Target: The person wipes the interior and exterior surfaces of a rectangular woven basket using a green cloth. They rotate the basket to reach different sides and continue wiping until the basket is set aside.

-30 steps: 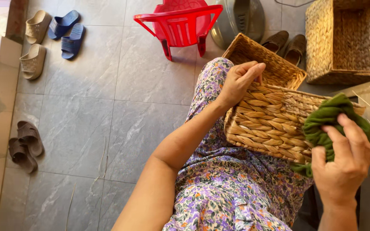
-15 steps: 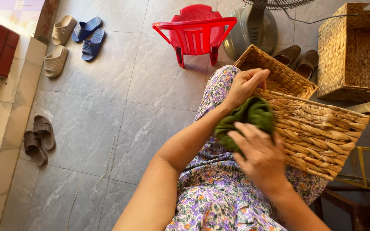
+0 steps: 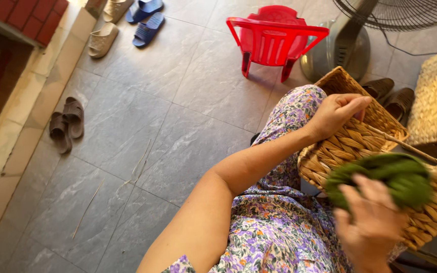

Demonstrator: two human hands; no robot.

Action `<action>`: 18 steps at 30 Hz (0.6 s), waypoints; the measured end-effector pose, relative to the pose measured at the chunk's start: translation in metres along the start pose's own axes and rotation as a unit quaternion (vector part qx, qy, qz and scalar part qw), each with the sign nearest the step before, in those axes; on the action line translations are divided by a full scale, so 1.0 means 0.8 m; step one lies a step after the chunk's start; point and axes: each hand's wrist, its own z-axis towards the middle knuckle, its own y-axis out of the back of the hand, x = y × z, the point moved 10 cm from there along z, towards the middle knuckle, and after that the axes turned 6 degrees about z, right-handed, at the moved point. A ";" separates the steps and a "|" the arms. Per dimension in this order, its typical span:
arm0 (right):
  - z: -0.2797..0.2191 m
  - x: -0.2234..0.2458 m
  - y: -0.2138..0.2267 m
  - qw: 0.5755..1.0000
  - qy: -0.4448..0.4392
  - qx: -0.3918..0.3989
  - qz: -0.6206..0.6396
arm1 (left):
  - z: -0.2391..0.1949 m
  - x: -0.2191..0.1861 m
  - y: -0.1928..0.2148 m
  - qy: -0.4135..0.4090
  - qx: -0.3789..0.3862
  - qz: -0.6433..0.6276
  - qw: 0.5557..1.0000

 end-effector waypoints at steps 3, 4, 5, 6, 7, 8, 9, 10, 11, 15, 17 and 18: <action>0.047 0.090 -0.053 0.994 0.081 0.067 0.000 | 0.001 0.014 0.005 0.028 -0.001 0.001 1.000; 0.060 0.100 -0.057 0.994 0.082 0.078 0.010 | 0.004 0.018 0.007 0.037 -0.001 -0.014 0.999; 0.070 0.108 -0.061 0.992 0.083 0.088 0.019 | 0.006 0.020 0.010 0.039 -0.002 -0.023 0.999; 0.076 0.112 -0.063 0.991 0.083 0.097 0.029 | 0.009 0.022 0.011 0.041 0.000 -0.031 0.999; 0.078 0.106 -0.059 0.992 0.076 0.094 0.034 | 0.012 0.024 0.013 0.044 0.001 -0.039 0.998; 0.071 0.092 -0.050 0.993 0.067 0.092 0.038 | 0.012 0.024 0.010 0.035 0.005 -0.044 0.998; 0.061 0.074 -0.044 0.993 0.058 0.091 0.043 | 0.013 0.023 0.005 0.025 0.008 -0.049 0.998; 0.047 0.047 -0.037 0.995 0.033 0.085 0.045 | 0.013 0.021 0.003 0.017 0.008 -0.054 0.998; 0.029 0.016 -0.032 0.996 0.007 0.080 0.047 | 0.010 0.020 0.003 0.010 0.007 -0.035 0.999; -0.048 -0.121 -0.009 0.999 0.033 0.011 -0.003 | 0.004 0.013 -0.003 0.003 0.004 -0.003 1.000; -0.084 -0.180 -0.012 0.999 0.003 -0.028 0.035 | 0.005 0.010 -0.009 0.005 0.005 -0.001 1.000; -0.097 -0.199 -0.016 0.998 -0.022 -0.046 0.043 | 0.006 0.008 -0.009 0.006 0.003 0.005 1.000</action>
